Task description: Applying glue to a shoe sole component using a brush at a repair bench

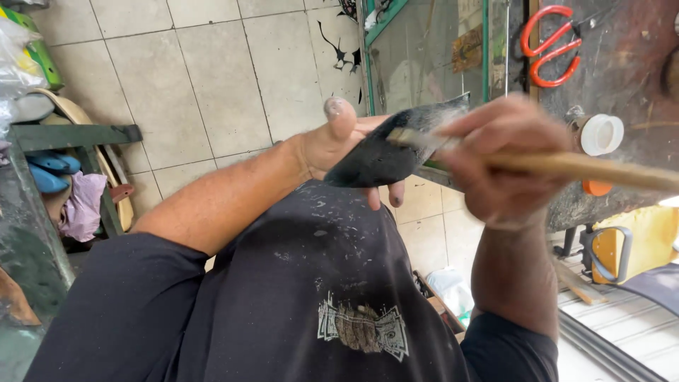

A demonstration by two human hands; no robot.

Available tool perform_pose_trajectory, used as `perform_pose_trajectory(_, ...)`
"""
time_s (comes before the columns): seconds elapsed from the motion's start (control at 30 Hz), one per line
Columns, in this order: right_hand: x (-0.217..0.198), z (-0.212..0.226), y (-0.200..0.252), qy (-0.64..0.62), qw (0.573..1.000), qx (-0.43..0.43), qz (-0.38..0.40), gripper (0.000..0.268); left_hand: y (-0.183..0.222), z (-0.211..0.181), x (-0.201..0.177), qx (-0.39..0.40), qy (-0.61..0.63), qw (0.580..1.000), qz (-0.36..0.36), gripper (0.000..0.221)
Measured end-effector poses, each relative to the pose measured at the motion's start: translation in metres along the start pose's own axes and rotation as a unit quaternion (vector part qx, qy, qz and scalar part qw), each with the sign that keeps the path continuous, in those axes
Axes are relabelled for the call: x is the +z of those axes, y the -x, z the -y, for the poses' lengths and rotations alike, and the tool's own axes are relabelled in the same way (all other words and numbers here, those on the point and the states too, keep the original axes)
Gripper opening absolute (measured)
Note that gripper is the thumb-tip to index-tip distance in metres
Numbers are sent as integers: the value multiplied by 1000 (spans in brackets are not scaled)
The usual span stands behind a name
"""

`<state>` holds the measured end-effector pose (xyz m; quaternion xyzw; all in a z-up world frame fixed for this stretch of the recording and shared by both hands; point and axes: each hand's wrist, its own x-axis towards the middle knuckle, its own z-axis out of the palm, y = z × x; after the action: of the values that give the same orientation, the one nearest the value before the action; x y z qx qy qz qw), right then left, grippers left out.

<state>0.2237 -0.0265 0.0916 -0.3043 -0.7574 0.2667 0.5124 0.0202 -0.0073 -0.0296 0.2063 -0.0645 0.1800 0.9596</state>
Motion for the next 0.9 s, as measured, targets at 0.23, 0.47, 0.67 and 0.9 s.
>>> perform_pose_trajectory(0.23, 5, -4, -4, -51, 998, -16, 43, 22, -7, 6, 9, 12, -90, 994, -59, 144)
perform_pose_trajectory(0.47, -1, -20, -5, -37, 998, -45, -26, 30, -1, 4, -1, 22, 17, 1000, 1, 146)
perform_pose_trajectory(0.67, -17, -23, 4, 56, 991, -79, -88, 23, 6, -5, 16, 68, -63, 996, 0, 152)
perform_pose_trajectory(0.9, -33, -17, 27, 15, 999, -7, -47, 11, -1, -20, 17, 86, -124, 988, 46, 161)
